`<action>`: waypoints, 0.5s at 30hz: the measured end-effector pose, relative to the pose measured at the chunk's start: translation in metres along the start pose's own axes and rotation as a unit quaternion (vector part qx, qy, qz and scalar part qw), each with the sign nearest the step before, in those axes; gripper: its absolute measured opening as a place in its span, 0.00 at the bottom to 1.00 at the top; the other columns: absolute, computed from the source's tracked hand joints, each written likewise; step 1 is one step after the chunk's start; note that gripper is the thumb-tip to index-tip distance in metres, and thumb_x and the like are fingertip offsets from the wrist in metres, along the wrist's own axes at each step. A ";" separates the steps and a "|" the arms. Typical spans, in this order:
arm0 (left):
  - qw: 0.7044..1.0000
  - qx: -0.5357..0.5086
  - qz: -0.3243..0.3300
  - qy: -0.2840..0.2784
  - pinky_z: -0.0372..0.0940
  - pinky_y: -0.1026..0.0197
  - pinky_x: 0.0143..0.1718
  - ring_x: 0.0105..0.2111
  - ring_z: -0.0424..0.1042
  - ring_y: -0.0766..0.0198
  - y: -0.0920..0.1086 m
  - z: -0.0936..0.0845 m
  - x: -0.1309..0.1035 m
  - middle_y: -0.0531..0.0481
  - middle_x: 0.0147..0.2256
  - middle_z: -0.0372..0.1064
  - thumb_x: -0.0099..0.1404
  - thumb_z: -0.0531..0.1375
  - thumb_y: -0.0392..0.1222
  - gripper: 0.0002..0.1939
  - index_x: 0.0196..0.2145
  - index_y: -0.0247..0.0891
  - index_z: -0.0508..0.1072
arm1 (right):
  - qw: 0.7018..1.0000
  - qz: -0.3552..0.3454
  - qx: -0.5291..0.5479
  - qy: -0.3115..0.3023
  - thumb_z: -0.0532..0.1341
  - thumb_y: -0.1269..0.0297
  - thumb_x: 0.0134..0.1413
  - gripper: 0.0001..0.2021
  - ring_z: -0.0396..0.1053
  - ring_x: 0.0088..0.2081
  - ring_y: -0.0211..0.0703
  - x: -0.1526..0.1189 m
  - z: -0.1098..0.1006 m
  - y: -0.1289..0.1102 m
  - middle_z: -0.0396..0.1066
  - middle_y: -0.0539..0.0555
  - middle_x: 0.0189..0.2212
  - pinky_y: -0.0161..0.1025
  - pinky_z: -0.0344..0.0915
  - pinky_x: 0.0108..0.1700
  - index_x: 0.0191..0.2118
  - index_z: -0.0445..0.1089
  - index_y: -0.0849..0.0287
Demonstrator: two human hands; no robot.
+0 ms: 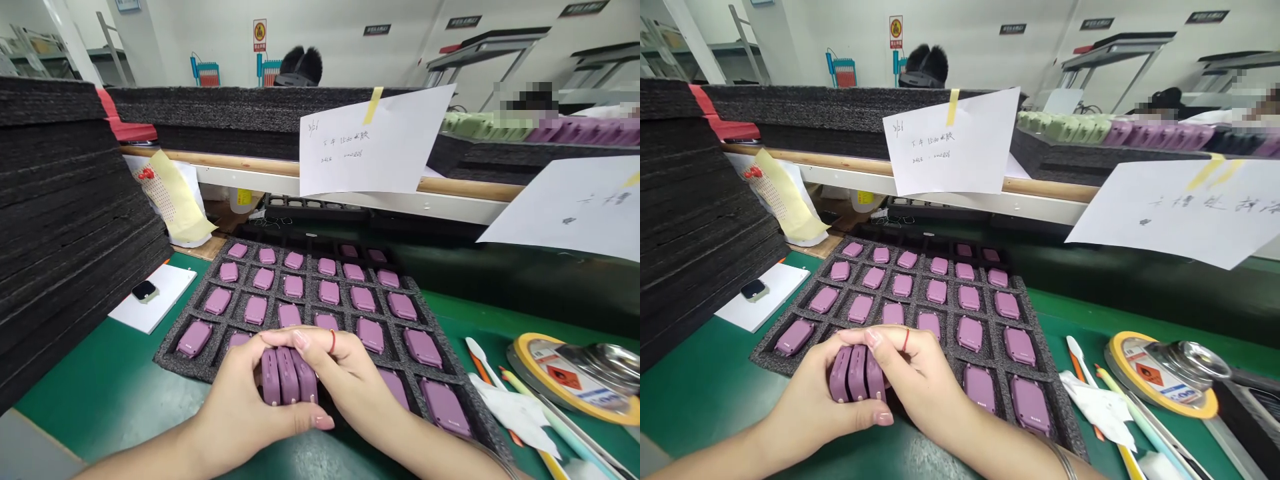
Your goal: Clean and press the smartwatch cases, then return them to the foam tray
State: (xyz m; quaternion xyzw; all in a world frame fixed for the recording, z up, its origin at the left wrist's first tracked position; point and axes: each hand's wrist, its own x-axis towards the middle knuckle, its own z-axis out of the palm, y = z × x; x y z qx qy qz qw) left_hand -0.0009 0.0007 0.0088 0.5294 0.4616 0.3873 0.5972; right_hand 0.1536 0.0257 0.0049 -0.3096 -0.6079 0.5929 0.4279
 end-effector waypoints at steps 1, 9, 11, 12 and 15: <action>1.000 -0.002 -0.004 0.001 0.68 0.65 0.29 0.26 0.69 0.65 0.000 0.000 0.000 0.57 0.25 0.72 0.41 0.77 0.37 0.28 0.42 0.41 0.77 | 1.000 0.015 0.008 -0.003 0.57 0.49 0.66 0.19 0.73 0.32 0.41 0.000 0.000 0.000 0.76 0.51 0.29 0.42 0.73 0.44 0.47 0.80 0.55; 1.000 -0.023 -0.012 -0.012 0.67 0.66 0.31 0.27 0.67 0.66 0.003 -0.004 0.003 0.56 0.27 0.73 0.40 0.78 0.37 0.33 0.46 0.40 0.77 | 0.994 0.082 0.070 -0.020 0.56 0.41 0.64 0.27 0.64 0.23 0.37 0.001 0.000 0.000 0.67 0.49 0.21 0.36 0.65 0.29 0.51 0.78 0.58; 0.999 -0.028 -0.010 -0.019 0.68 0.65 0.32 0.28 0.69 0.65 0.001 -0.004 0.002 0.56 0.27 0.73 0.41 0.78 0.37 0.30 0.45 0.40 0.78 | 0.994 0.083 0.067 -0.024 0.55 0.41 0.64 0.28 0.63 0.22 0.36 0.001 0.000 -0.001 0.66 0.49 0.20 0.35 0.64 0.27 0.51 0.78 0.59; 0.999 -0.030 -0.009 -0.023 0.68 0.64 0.34 0.29 0.70 0.64 0.001 -0.004 0.002 0.55 0.28 0.74 0.42 0.78 0.37 0.29 0.44 0.40 0.78 | 0.994 0.081 0.062 -0.025 0.54 0.40 0.64 0.28 0.62 0.21 0.36 0.000 0.000 -0.002 0.66 0.49 0.19 0.35 0.64 0.27 0.50 0.78 0.59; 0.999 -0.035 0.007 -0.033 0.71 0.60 0.41 0.35 0.74 0.60 0.000 -0.004 0.001 0.52 0.33 0.77 0.44 0.77 0.36 0.27 0.44 0.40 0.78 | 0.997 0.062 0.042 -0.013 0.53 0.40 0.65 0.28 0.68 0.25 0.39 0.001 -0.002 -0.003 0.70 0.51 0.23 0.37 0.69 0.30 0.49 0.78 0.58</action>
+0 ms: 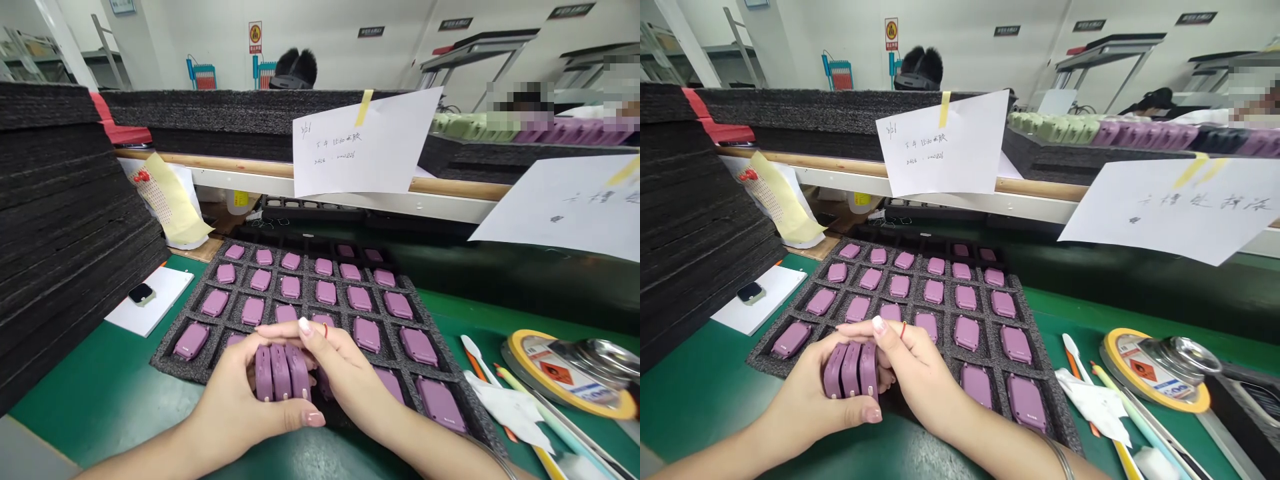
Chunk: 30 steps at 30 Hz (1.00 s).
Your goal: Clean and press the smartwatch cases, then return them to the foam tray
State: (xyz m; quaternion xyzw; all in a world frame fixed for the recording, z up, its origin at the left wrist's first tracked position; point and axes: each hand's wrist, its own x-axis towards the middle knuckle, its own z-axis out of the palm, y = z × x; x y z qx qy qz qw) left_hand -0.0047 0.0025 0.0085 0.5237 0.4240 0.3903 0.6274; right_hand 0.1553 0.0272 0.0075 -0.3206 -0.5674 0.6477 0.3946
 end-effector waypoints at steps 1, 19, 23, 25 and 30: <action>1.000 0.002 0.009 -0.001 0.71 0.59 0.44 0.37 0.75 0.58 0.000 0.000 0.000 0.52 0.36 0.78 0.45 0.76 0.36 0.27 0.44 0.41 0.78 | 1.000 -0.009 0.000 0.011 0.53 0.41 0.65 0.28 0.72 0.30 0.42 0.001 -0.001 0.000 0.74 0.54 0.28 0.39 0.72 0.35 0.50 0.77 0.58; 0.967 0.178 0.173 0.057 0.71 0.60 0.45 0.39 0.78 0.58 0.000 0.000 -0.001 0.53 0.38 0.80 0.57 0.71 0.37 0.13 0.40 0.49 0.80 | 0.997 0.044 0.041 -0.058 0.56 0.33 0.58 0.35 0.74 0.49 0.52 -0.003 -0.007 0.000 0.74 0.60 0.49 0.52 0.71 0.52 0.61 0.61 0.55; 0.961 0.155 0.226 0.032 0.68 0.57 0.51 0.45 0.76 0.56 -0.002 -0.001 0.001 0.52 0.40 0.80 0.58 0.69 0.35 0.14 0.41 0.51 0.81 | 0.996 0.027 0.051 -0.075 0.76 0.47 0.38 0.48 0.70 0.57 0.55 -0.002 -0.003 -0.001 0.74 0.60 0.51 0.53 0.65 0.60 0.63 0.55 0.54; 0.960 0.147 0.237 0.008 0.68 0.57 0.51 0.46 0.75 0.56 -0.004 -0.001 0.002 0.51 0.42 0.78 0.59 0.68 0.34 0.16 0.43 0.53 0.81 | 0.998 0.032 0.015 -0.049 0.79 0.58 0.35 0.49 0.69 0.58 0.54 -0.001 0.000 0.002 0.73 0.59 0.51 0.53 0.62 0.63 0.63 0.55 0.54; 0.964 0.161 0.210 0.025 0.63 0.53 0.59 0.57 0.67 0.53 -0.011 0.001 0.000 0.50 0.55 0.65 0.63 0.66 0.38 0.20 0.49 0.60 0.77 | 1.000 0.001 0.028 -0.008 0.77 0.71 0.35 0.50 0.73 0.53 0.52 -0.002 0.003 0.007 0.71 0.59 0.55 0.48 0.72 0.55 0.65 0.54 0.52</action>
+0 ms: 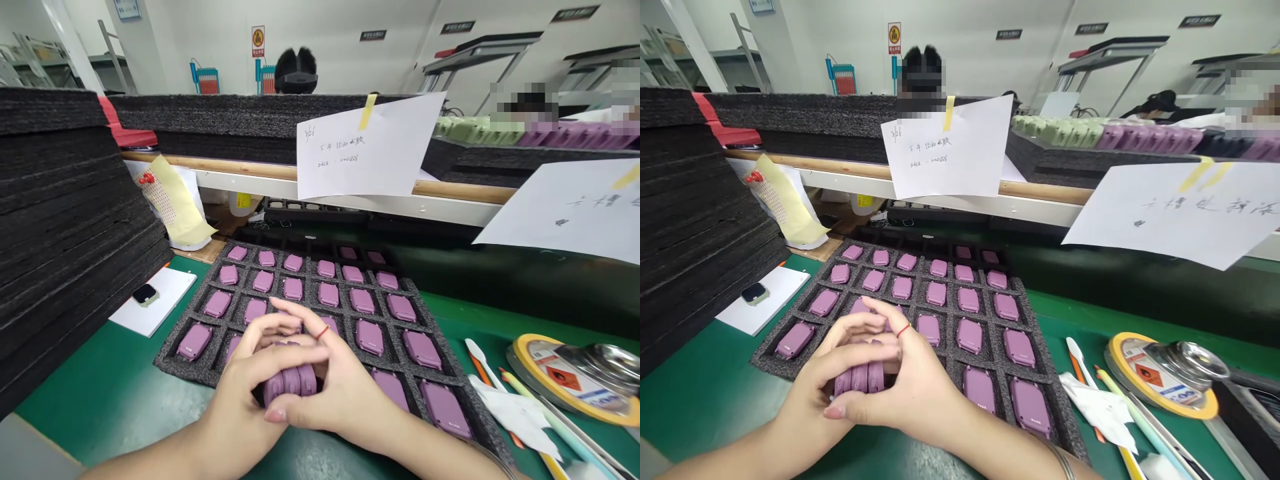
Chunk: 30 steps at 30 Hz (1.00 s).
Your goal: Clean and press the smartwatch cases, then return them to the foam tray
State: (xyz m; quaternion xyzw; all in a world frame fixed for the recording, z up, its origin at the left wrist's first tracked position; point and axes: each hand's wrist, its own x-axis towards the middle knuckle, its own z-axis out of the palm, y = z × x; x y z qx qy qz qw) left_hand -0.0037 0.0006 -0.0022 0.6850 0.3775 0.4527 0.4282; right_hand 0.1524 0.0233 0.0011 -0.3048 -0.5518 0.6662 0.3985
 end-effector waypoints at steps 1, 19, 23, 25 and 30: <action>1.000 0.003 -0.010 0.014 0.60 0.51 0.62 0.60 0.63 0.51 0.000 0.001 -0.002 0.51 0.58 0.61 0.61 0.67 0.38 0.26 0.54 0.62 0.73 | 1.000 -0.015 -0.001 0.000 0.77 0.72 0.36 0.51 0.76 0.50 0.51 0.000 0.000 0.000 0.74 0.57 0.52 0.47 0.74 0.52 0.66 0.52 0.51; 0.858 -0.399 -0.325 0.010 0.68 0.68 0.33 0.31 0.72 0.68 0.004 -0.003 0.006 0.49 0.35 0.74 0.60 0.67 0.57 0.21 0.44 0.39 0.75 | 0.922 -0.198 -0.332 -0.018 0.76 0.70 0.42 0.29 0.70 0.54 0.48 0.001 -0.019 -0.021 0.71 0.54 0.50 0.44 0.69 0.55 0.48 0.64 0.51; 0.878 -0.376 -0.298 0.007 0.69 0.65 0.30 0.26 0.71 0.67 0.007 -0.004 0.007 0.51 0.29 0.73 0.58 0.67 0.62 0.25 0.39 0.37 0.74 | 0.927 -0.204 -0.313 -0.021 0.76 0.69 0.43 0.16 0.71 0.52 0.46 0.002 -0.021 -0.028 0.71 0.53 0.48 0.38 0.70 0.51 0.30 0.67 0.56; 0.883 -0.376 -0.282 -0.011 0.66 0.67 0.25 0.22 0.70 0.67 0.007 -0.003 0.008 0.52 0.25 0.71 0.58 0.66 0.63 0.25 0.36 0.36 0.74 | 0.925 -0.218 -0.312 -0.019 0.74 0.70 0.48 0.11 0.72 0.51 0.46 0.002 -0.021 -0.028 0.72 0.54 0.48 0.38 0.70 0.51 0.28 0.70 0.57; 0.844 -0.450 -0.293 -0.015 0.54 0.72 0.18 0.17 0.65 0.71 0.005 -0.002 0.008 0.50 0.24 0.72 0.59 0.67 0.59 0.22 0.37 0.35 0.76 | 0.918 -0.296 -0.260 0.054 0.68 0.71 0.57 0.04 0.75 0.42 0.43 0.003 -0.024 -0.029 0.78 0.52 0.36 0.38 0.72 0.47 0.31 0.75 0.56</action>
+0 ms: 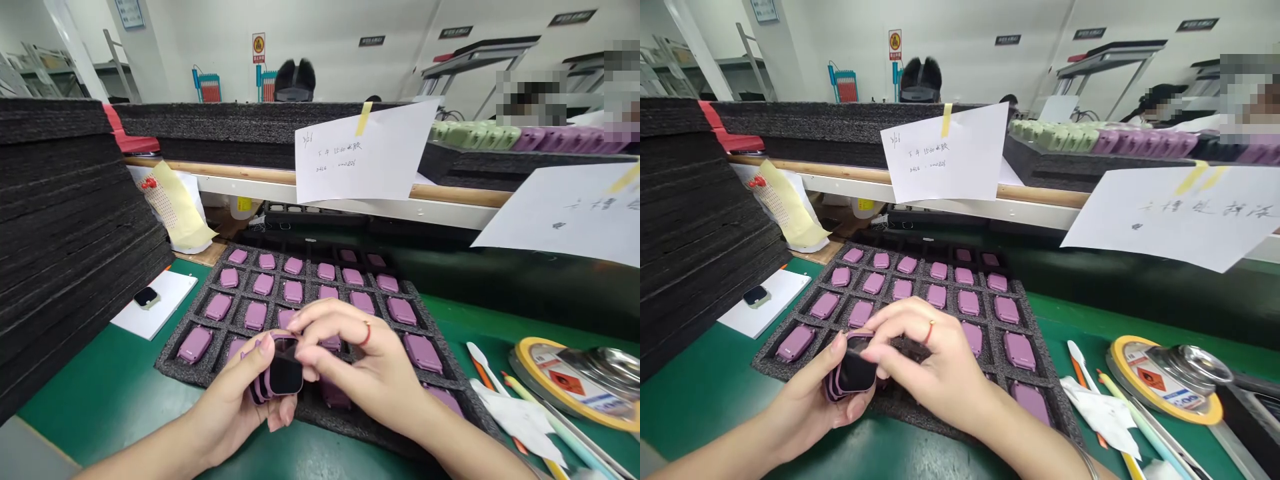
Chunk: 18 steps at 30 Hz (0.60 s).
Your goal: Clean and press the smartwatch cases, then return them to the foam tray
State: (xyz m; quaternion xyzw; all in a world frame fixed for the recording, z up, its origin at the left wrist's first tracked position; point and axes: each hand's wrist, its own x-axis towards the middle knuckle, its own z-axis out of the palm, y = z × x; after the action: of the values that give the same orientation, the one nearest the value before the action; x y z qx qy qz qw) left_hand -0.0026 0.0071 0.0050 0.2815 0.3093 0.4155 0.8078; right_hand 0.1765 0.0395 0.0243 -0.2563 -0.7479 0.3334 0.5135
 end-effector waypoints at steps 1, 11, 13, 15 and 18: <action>1.000 -0.022 -0.008 0.001 0.53 0.72 0.17 0.18 0.65 0.72 0.000 0.000 0.000 0.48 0.26 0.74 0.59 0.68 0.58 0.22 0.40 0.35 0.77 | 0.999 0.013 0.015 0.041 0.67 0.70 0.58 0.05 0.76 0.38 0.41 0.000 -0.001 0.000 0.77 0.51 0.33 0.37 0.73 0.43 0.31 0.75 0.55; 0.993 -0.100 -0.020 -0.056 0.47 0.73 0.16 0.18 0.65 0.74 0.004 0.001 0.002 0.41 0.31 0.76 0.62 0.66 0.54 0.20 0.39 0.31 0.81 | 0.971 0.078 0.171 0.149 0.68 0.68 0.58 0.04 0.78 0.45 0.40 0.001 0.007 -0.002 0.79 0.50 0.41 0.34 0.76 0.50 0.38 0.74 0.54; 0.993 -0.099 -0.019 -0.064 0.47 0.73 0.15 0.17 0.65 0.74 0.004 0.001 0.002 0.41 0.31 0.76 0.63 0.65 0.54 0.20 0.39 0.32 0.81 | 0.971 0.076 0.172 0.147 0.68 0.69 0.58 0.08 0.77 0.48 0.40 0.001 0.008 -0.001 0.78 0.50 0.44 0.34 0.75 0.52 0.42 0.73 0.53; 0.993 -0.095 -0.016 -0.067 0.47 0.73 0.16 0.17 0.65 0.74 0.004 0.001 0.001 0.41 0.31 0.76 0.63 0.65 0.54 0.20 0.39 0.32 0.81 | 0.971 0.080 0.174 0.140 0.67 0.70 0.60 0.06 0.78 0.46 0.39 0.000 0.007 -0.001 0.79 0.50 0.42 0.33 0.75 0.51 0.42 0.73 0.53; 0.994 -0.087 -0.011 -0.070 0.47 0.73 0.16 0.17 0.64 0.75 0.004 0.000 0.000 0.41 0.31 0.75 0.64 0.64 0.54 0.20 0.39 0.32 0.81 | 0.974 0.084 0.167 0.125 0.65 0.71 0.61 0.04 0.80 0.40 0.37 -0.001 0.006 -0.001 0.80 0.49 0.37 0.30 0.77 0.46 0.37 0.75 0.55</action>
State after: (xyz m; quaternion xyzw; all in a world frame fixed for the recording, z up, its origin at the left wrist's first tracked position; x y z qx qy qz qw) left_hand -0.0044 0.0094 0.0082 0.2353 0.2174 0.4112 0.8534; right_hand 0.1715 0.0371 0.0233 -0.2683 -0.5872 0.4608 0.6090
